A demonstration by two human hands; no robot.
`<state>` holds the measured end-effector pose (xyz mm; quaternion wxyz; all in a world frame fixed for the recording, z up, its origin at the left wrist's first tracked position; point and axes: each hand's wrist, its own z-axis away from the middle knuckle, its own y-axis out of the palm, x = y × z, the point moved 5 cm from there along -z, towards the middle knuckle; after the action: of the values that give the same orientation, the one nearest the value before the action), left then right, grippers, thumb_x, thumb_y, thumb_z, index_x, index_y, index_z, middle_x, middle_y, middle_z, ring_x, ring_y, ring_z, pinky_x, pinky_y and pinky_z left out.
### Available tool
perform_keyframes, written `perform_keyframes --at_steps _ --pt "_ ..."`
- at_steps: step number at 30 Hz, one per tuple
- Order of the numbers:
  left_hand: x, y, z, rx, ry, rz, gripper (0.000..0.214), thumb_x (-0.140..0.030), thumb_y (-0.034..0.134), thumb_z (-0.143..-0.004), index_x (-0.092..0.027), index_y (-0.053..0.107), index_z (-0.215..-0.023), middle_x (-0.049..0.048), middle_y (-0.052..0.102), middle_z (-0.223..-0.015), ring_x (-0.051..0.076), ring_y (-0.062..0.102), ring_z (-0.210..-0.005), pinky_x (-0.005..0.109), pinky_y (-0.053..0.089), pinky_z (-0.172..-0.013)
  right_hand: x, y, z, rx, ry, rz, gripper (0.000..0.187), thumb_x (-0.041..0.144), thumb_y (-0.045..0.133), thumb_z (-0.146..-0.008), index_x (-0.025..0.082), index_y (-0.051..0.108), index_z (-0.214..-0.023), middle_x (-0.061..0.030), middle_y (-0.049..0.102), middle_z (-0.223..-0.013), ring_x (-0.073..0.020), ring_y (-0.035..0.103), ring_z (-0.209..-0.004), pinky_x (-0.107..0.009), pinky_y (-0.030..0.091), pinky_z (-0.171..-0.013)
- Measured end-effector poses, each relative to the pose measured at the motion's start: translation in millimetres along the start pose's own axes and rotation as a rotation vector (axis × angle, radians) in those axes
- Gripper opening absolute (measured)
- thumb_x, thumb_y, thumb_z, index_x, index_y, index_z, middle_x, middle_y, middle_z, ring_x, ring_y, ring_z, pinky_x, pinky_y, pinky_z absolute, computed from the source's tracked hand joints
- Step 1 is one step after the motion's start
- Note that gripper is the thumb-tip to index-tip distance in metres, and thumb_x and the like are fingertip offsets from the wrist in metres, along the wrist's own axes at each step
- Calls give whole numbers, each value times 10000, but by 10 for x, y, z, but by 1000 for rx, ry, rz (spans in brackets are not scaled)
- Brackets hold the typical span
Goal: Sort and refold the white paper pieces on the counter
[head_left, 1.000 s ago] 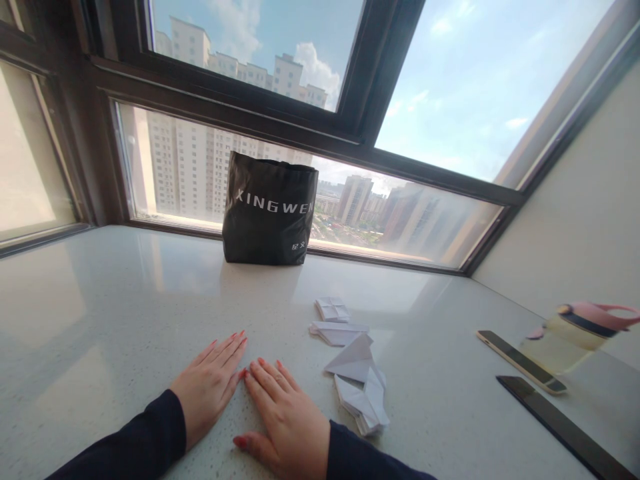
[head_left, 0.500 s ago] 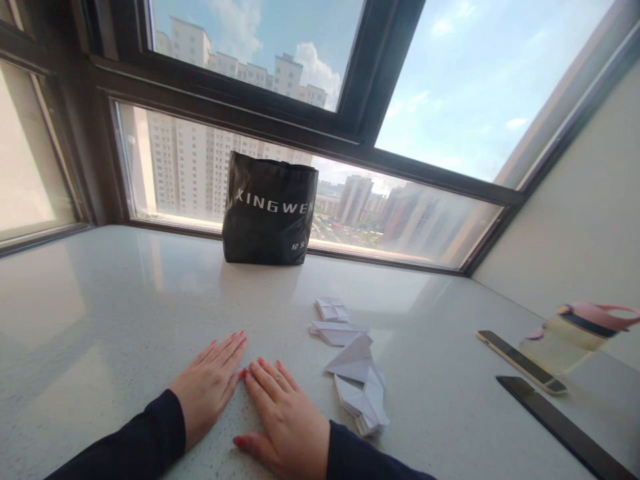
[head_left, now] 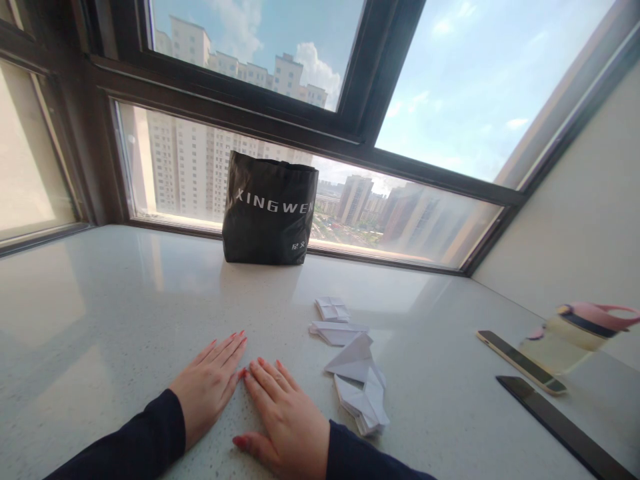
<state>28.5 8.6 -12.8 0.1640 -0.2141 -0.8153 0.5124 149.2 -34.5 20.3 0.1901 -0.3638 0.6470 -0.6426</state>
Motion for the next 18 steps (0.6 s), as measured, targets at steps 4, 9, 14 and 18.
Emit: perform_keyframes --at_steps 4,9,14,18 --pt "-5 -14 -6 13 -7 -1 434 -250 252 -835 -115 487 -1174 105 438 -1266 206 393 -1155 370 307 -954 -1 -1 2 16 10 -33 669 550 282 -822 93 269 -1309 -126 303 -1353 -243 235 -1245 -393 172 -1033" --pt "-2 -6 -1 16 -18 10 438 -249 251 -832 -122 477 -1185 109 437 -1266 203 384 -1163 366 301 -957 -6 6 -4 2 -1 -5 658 543 296 -822 95 280 -1304 -121 318 -1347 -236 245 -1242 -385 183 -1032" --pt "-3 -8 1 8 -11 10 438 -249 249 -833 -116 481 -1180 109 427 -1273 206 374 -1171 371 297 -961 -4 9 -5 -10 -19 21 645 527 314 -825 95 281 -1303 -119 323 -1345 -234 256 -1238 -384 193 -1030" --pt "-15 -35 -11 24 -4 -6 439 -244 247 -834 -105 487 -1174 106 426 -1273 210 391 -1159 379 314 -950 -3 17 -5 -1 -2 -10 653 534 303 -824 91 283 -1302 -119 316 -1348 -236 247 -1241 -385 181 -1032"
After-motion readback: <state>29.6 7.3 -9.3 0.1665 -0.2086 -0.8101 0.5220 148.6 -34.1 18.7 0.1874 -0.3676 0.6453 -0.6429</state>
